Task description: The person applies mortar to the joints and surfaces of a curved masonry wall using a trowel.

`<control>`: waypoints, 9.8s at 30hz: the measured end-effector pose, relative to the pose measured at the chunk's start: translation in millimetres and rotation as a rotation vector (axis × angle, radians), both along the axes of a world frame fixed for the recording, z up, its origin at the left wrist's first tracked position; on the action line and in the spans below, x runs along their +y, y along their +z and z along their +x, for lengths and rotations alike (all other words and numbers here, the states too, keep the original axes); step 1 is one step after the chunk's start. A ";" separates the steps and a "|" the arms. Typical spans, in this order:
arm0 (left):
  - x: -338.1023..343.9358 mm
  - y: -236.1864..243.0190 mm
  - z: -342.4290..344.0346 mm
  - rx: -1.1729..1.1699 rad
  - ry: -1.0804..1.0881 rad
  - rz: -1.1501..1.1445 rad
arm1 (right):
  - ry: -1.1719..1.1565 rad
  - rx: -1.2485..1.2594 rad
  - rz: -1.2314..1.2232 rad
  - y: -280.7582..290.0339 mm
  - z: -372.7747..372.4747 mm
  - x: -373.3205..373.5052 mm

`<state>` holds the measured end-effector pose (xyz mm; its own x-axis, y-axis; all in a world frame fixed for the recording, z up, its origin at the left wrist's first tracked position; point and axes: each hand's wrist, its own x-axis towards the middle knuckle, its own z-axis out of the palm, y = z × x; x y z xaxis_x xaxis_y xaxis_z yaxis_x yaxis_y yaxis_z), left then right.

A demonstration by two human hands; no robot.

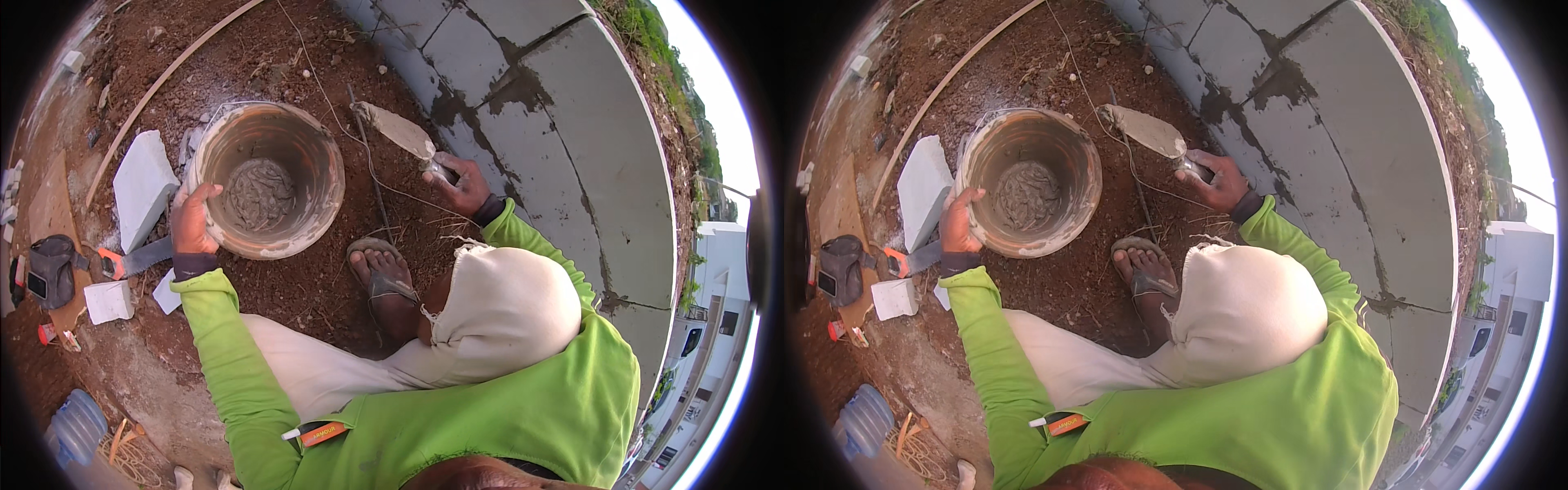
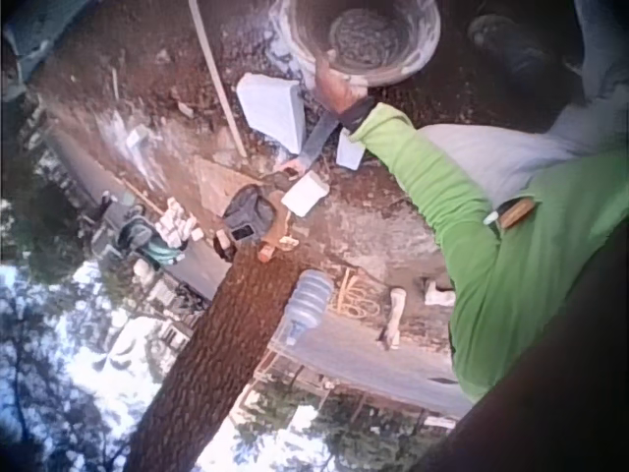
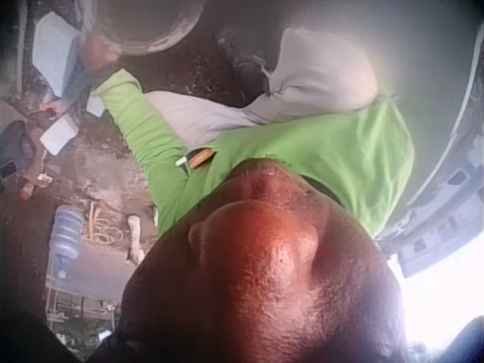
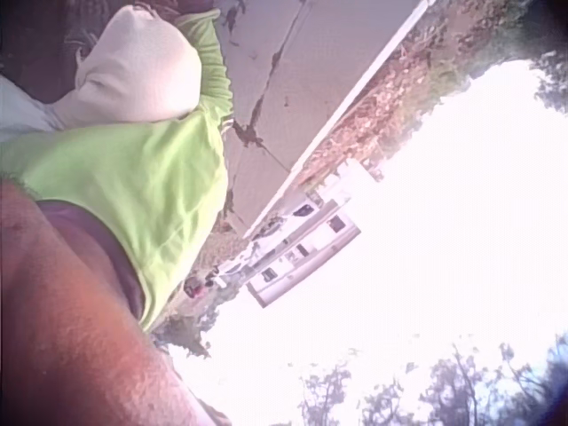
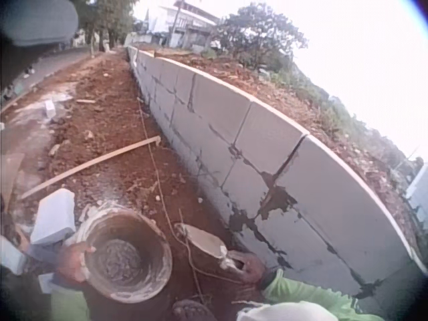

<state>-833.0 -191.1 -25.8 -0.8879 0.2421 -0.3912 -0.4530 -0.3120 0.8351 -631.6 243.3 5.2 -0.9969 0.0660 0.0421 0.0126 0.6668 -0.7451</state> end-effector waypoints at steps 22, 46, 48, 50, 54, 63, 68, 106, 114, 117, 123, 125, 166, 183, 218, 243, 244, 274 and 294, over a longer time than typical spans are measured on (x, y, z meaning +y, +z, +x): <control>-11.0 -3.8 4.9 0.056 0.056 -0.083 | -0.661 -0.436 -0.385 -36.4 -139.3 120.7; -5.1 -13.5 1.1 0.050 0.100 -0.084 | -0.655 -0.134 -0.076 -75.8 -150.3 123.6; -18.9 -11.1 7.2 0.042 0.099 -0.110 | -0.695 -0.177 -0.405 -49.6 -139.2 100.8; -14.9 -4.2 9.4 0.026 0.082 -0.143 | -0.670 -0.202 -0.445 -25.7 -131.3 110.6; -12.9 -4.7 12.6 0.071 0.100 -0.154 | -0.642 -0.191 -0.506 -4.6 -117.2 120.8; -5.3 -5.4 8.9 0.100 0.131 -0.204 | -0.646 -0.116 -0.362 -12.0 -102.1 88.0; -10.6 -11.9 2.2 0.072 0.091 -0.175 | -0.641 -0.171 -0.251 5.2 -134.5 111.2; -18.0 -23.4 7.4 0.134 0.076 -0.219 | -0.709 -0.051 0.234 -51.2 -100.6 118.0; -10.4 -22.6 -3.7 0.118 0.054 -0.195 | -0.616 -0.037 0.740 -107.6 -154.9 162.1; -19.0 -23.6 -0.5 0.096 0.084 -0.213 | -0.676 -0.004 0.537 -93.1 -162.8 149.3; -9.9 -14.6 9.5 0.159 0.042 -0.167 | -0.701 0.065 0.241 -52.1 -127.4 170.7; -28.7 -15.7 23.8 0.171 0.080 -0.225 | -0.743 0.017 -0.145 -25.8 -116.1 89.2; 78.4 66.6 47.5 0.466 -0.245 -0.379 | 0.540 -0.224 0.660 2.4 -26.0 -46.1; 31.4 18.9 20.5 0.264 -0.025 -0.045 | 0.207 -0.200 0.389 -23.3 41.7 -39.3; 80.1 39.2 34.5 0.318 0.006 -0.186 | 0.408 -0.132 -0.275 -44.7 -52.8 -102.1; 63.1 39.3 36.0 0.296 0.026 -0.208 | -0.386 0.043 -0.403 25.7 -93.2 54.4; 62.2 38.1 35.2 0.299 0.025 -0.215 | -0.409 0.038 -0.369 31.4 -104.6 67.0; 42.0 27.7 31.4 0.285 0.089 -0.109 | -0.555 0.056 -0.308 102.5 -161.2 94.8; 32.1 22.3 20.2 0.259 0.065 -0.154 | -0.702 0.320 0.035 54.4 8.7 70.3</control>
